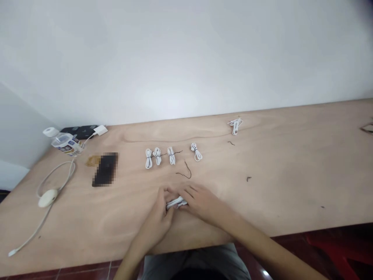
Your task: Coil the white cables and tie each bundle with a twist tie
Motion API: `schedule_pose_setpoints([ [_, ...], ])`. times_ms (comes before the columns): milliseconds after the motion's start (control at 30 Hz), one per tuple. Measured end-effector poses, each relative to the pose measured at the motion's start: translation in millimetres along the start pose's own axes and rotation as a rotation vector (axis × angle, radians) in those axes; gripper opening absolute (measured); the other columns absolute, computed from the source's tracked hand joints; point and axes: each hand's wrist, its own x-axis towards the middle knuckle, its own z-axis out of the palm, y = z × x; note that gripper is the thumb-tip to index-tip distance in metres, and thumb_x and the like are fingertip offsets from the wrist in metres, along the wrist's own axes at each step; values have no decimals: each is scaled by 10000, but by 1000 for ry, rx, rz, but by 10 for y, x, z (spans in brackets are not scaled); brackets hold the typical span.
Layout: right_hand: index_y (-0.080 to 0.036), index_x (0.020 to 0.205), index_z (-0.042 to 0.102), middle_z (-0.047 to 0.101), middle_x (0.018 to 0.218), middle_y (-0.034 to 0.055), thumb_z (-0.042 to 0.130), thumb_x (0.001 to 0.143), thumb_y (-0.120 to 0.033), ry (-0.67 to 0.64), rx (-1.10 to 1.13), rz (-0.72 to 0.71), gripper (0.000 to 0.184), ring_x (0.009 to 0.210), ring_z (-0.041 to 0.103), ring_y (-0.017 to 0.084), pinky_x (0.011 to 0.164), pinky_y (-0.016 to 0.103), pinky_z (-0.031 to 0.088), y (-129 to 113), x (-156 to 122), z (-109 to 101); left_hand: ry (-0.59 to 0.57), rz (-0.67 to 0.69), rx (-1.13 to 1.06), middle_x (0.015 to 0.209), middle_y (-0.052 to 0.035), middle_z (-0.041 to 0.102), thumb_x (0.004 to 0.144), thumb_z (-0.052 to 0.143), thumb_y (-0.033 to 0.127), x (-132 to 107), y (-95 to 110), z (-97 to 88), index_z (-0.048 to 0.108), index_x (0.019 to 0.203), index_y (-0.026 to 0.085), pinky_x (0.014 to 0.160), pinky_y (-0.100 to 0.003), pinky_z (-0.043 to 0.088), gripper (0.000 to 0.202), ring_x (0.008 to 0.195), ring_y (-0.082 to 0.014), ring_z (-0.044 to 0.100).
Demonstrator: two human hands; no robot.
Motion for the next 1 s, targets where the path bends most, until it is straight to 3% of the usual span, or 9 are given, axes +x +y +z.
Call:
schedule_pose_setpoints([
  [100, -275, 1464, 605, 712, 1377, 102, 625, 1045, -278, -32, 92, 56, 420, 1273, 655, 318, 1109, 503, 509, 0, 19, -59, -60, 30, 97, 1368, -106, 713, 1057, 492, 267, 21, 58, -82, 507, 1379, 285, 1042, -457, 554, 323, 1199, -259, 698],
  [200, -319, 1496, 582, 658, 1484, 56, 540, 1074, -240, -41, 255, 91, 431, 1368, 605, 283, 1173, 481, 462, -39, 93, -253, -53, 143, 330, 1405, -111, 676, 1061, 513, 313, 106, 25, -87, 567, 1410, 288, 1097, -494, 506, 354, 1294, -300, 638],
  [333, -320, 1404, 675, 725, 1393, 19, 509, 1066, -211, -83, 439, 91, 392, 1338, 636, 266, 1185, 471, 455, -13, 229, -437, -44, 238, 645, 1205, -131, 744, 1058, 512, 306, 283, -130, -72, 641, 1313, 245, 966, -475, 546, 293, 1111, -334, 706],
  [500, -308, 1210, 776, 799, 1215, 8, 525, 1060, -305, -161, 568, 206, 293, 1149, 720, 280, 1034, 453, 554, 119, 289, -499, -90, 333, 832, 1081, -134, 763, 1075, 496, 339, 457, -175, -104, 657, 1287, 226, 818, -407, 547, 290, 946, -332, 736],
  [633, -283, 1158, 793, 804, 1130, 14, 566, 1050, -407, -107, 602, 188, 279, 1008, 729, 245, 913, 372, 562, 218, 319, -595, -89, 395, 758, 1063, -131, 762, 1091, 443, 330, 605, -132, -141, 674, 1265, 224, 819, -374, 535, 308, 932, -314, 737],
  [767, -238, 1219, 755, 762, 936, 30, 536, 1058, -463, 162, 479, 319, 354, 780, 660, 202, 746, 329, 532, 401, 318, -601, 13, 318, 652, 1043, -113, 750, 1101, 390, 324, 826, -89, -256, 623, 1353, 234, 740, -331, 494, 355, 838, -284, 714],
  [833, -231, 1172, 764, 738, 977, 53, 613, 1019, -442, 201, 325, 298, 301, 841, 653, 220, 802, 360, 536, 497, 295, -541, 125, 253, 524, 966, -96, 719, 1106, 383, 385, 934, -52, -316, 655, 1250, 220, 734, -329, 476, 349, 785, -270, 680],
  [900, -227, 1117, 772, 717, 1127, 92, 687, 978, -389, 153, 191, 180, 230, 1014, 654, 263, 925, 414, 529, 566, 273, -453, 180, 212, 346, 881, -65, 670, 1100, 400, 458, 1016, -21, -347, 666, 1066, 214, 738, -330, 460, 363, 753, -249, 631],
  [1000, -220, 1080, 761, 703, 1208, 123, 585, 1035, -285, 102, 55, 40, 193, 1133, 622, 291, 1026, 474, 493, 612, 267, -332, 189, 170, 137, 719, -9, 545, 1082, 409, 562, 1093, -30, -330, 555, 787, 227, 669, -311, 422, 470, 659, -201, 521],
])
